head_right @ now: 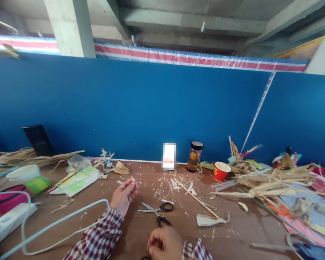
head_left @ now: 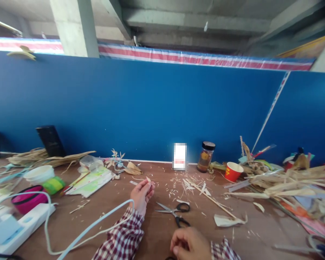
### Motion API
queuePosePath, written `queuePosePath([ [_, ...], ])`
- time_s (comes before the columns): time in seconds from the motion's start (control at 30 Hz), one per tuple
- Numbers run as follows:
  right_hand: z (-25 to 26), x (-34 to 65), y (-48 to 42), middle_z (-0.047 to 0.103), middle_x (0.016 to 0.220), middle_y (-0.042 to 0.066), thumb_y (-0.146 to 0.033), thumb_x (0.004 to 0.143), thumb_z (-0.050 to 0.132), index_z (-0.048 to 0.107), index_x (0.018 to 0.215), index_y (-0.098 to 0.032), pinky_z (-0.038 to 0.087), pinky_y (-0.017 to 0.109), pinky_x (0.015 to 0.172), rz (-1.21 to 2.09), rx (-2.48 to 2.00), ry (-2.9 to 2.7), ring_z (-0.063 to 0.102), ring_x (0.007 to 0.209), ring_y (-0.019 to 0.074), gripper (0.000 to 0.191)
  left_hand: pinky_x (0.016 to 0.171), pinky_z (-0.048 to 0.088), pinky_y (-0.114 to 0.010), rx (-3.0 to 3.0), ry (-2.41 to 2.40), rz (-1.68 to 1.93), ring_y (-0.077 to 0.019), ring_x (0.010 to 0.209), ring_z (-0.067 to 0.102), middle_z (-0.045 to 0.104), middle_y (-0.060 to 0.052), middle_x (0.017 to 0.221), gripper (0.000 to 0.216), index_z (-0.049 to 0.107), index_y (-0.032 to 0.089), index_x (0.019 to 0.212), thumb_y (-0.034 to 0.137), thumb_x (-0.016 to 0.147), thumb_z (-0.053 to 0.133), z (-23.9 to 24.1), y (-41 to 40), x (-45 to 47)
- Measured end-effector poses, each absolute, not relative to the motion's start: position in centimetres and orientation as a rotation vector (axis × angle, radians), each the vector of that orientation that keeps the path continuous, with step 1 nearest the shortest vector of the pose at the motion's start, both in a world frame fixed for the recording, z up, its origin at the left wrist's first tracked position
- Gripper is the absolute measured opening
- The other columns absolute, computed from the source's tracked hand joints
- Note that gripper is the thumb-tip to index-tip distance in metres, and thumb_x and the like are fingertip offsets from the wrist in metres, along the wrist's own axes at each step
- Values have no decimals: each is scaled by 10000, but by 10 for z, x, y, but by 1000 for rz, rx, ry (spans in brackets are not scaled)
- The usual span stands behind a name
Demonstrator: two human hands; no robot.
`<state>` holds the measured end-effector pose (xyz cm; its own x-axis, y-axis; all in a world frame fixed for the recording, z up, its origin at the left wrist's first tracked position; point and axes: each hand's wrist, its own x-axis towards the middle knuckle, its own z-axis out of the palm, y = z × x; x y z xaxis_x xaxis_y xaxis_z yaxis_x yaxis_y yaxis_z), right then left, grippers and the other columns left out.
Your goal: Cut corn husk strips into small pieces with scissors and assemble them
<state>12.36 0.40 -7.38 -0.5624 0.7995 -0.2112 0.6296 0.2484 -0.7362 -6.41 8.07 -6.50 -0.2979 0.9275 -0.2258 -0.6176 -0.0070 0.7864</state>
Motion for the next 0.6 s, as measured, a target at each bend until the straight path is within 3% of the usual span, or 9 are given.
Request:
queuePosePath([
  [0.2, -80, 125, 6, 633, 577, -6, -97, 645, 477, 666, 769, -146, 362, 158, 473, 1225, -1326, -2304, 571, 532, 100, 231, 489, 479, -154, 382, 1034, 1609, -81, 553, 616, 668, -53, 691, 118, 589, 135, 802, 93, 699, 625, -64, 81, -62],
  [0.4, -60, 118, 7, 566, 583, -17, -142, 693, 464, 572, 748, -138, 358, 154, 445, 1466, -1265, -1985, 513, 483, 75, 121, 376, 388, -101, 409, 1043, 1583, -42, 471, 552, 645, -26, 669, 135, 606, 132, 783, 148, 663, 667, -68, 81, -63],
  [0.6, -52, 94, 32, 537, 619, -44, -245, 751, 454, 460, 870, -163, 337, 132, 357, 1620, -1032, -1696, 436, 390, 42, 145, 341, 332, -99, 427, 1001, 1551, -16, 411, 482, 631, -5, 668, 156, 602, 130, 720, 212, 627, 697, -72, 80, -60],
])
